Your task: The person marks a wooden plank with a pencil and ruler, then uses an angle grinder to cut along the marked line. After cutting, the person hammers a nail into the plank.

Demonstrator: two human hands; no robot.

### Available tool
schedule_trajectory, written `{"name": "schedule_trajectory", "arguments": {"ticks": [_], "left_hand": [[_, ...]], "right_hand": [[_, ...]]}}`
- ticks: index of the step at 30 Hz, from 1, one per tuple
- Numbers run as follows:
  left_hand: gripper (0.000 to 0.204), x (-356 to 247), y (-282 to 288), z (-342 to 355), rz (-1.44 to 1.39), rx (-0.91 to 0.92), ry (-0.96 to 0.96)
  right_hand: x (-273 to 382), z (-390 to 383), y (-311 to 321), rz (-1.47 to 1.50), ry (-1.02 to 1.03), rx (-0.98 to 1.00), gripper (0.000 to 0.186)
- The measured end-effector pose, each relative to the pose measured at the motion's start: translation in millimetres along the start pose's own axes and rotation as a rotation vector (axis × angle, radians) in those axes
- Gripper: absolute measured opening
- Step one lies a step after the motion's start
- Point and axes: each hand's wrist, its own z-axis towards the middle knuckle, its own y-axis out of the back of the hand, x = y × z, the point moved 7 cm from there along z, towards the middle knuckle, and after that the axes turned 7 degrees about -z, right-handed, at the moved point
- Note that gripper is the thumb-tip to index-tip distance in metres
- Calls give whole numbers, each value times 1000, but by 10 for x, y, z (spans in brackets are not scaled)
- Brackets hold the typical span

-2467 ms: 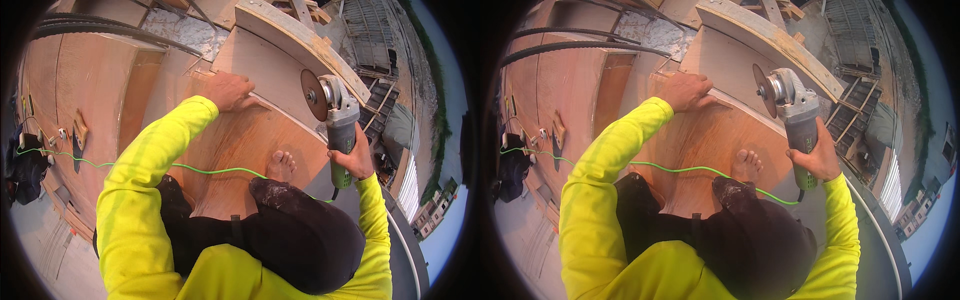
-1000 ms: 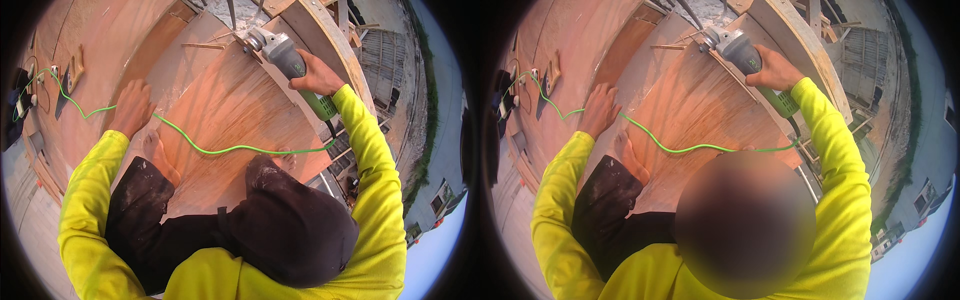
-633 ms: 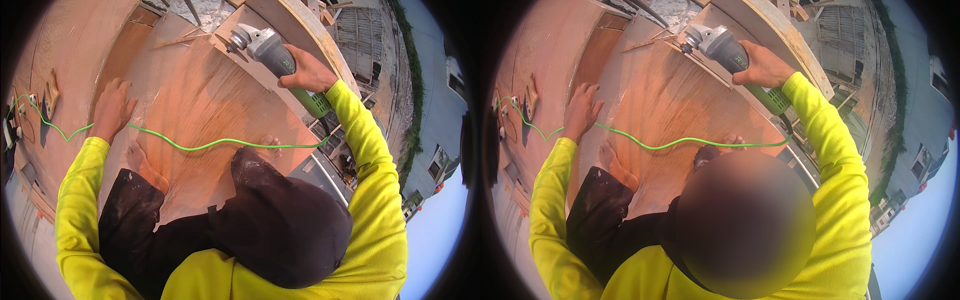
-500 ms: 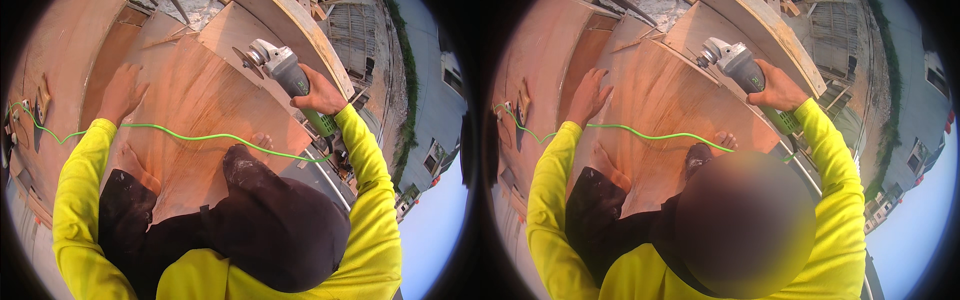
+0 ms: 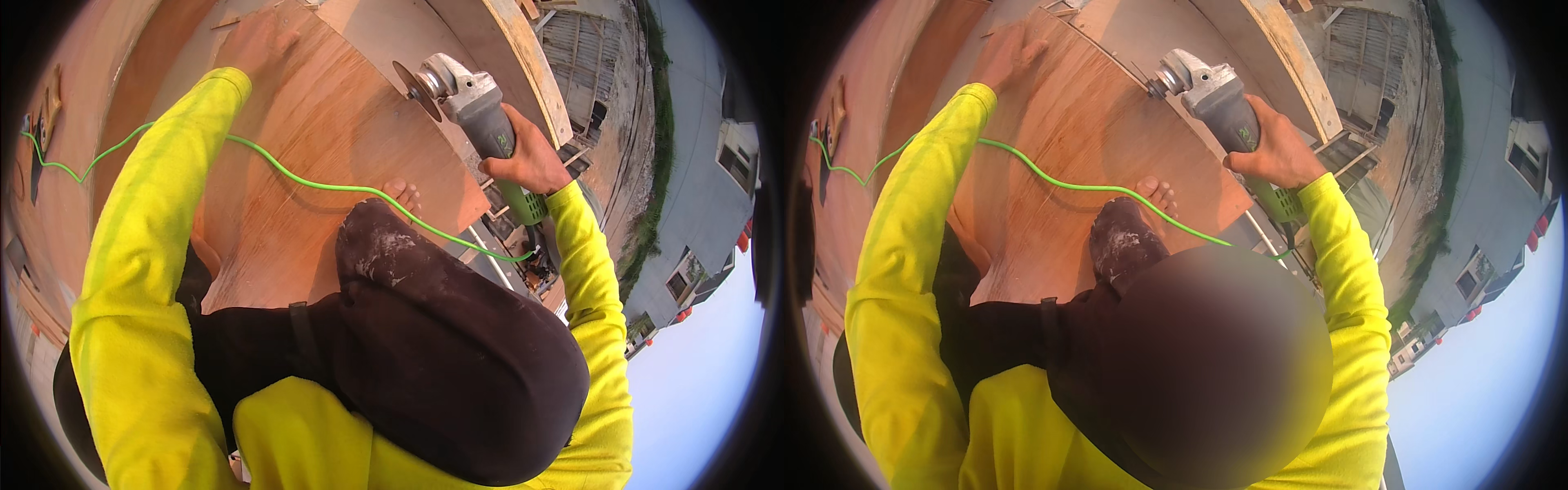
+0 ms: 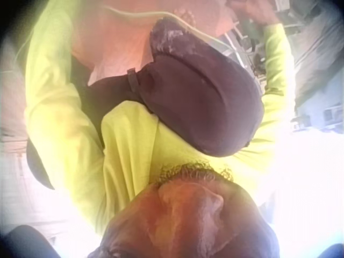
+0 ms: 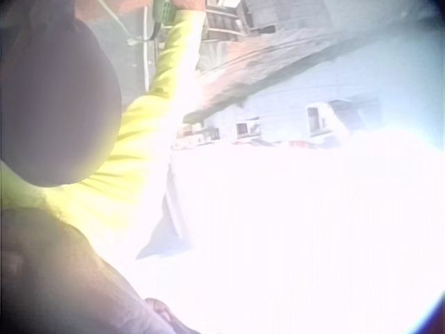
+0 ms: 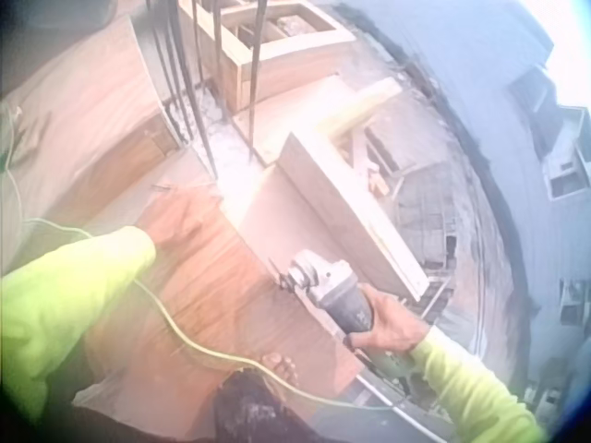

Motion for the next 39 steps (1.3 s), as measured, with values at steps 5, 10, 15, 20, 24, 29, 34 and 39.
{"name": "schedule_trajectory", "arguments": {"ticks": [5,10,15,20,24,29,34,39], "left_hand": [[44,156,-66,62,-39,-24,-58],[39,-53,84,97,-26,-23,-73],[35,-120,119,78,-27,-41,-99],[33,-42,137,24,-8,-47,-53],[33,5,58,91,66,69,17],[32,-16,181,10,23,4,-16],[33,-72,102,81,57,18,-9],[38,-117,144,55,12,8,-27]], "right_hand": [[44,65,-2,-48,53,8,79],[54,109,6,-74,100,2,79],[38,117,2,-63,76,41,78],[36,152,-5,-94,77,51,78],[30,137,9,-125,54,55,78],[28,166,-11,-118,110,41,82],[3,157,3,-149,70,66,80],[35,118,34,-156,30,82,79]]}}
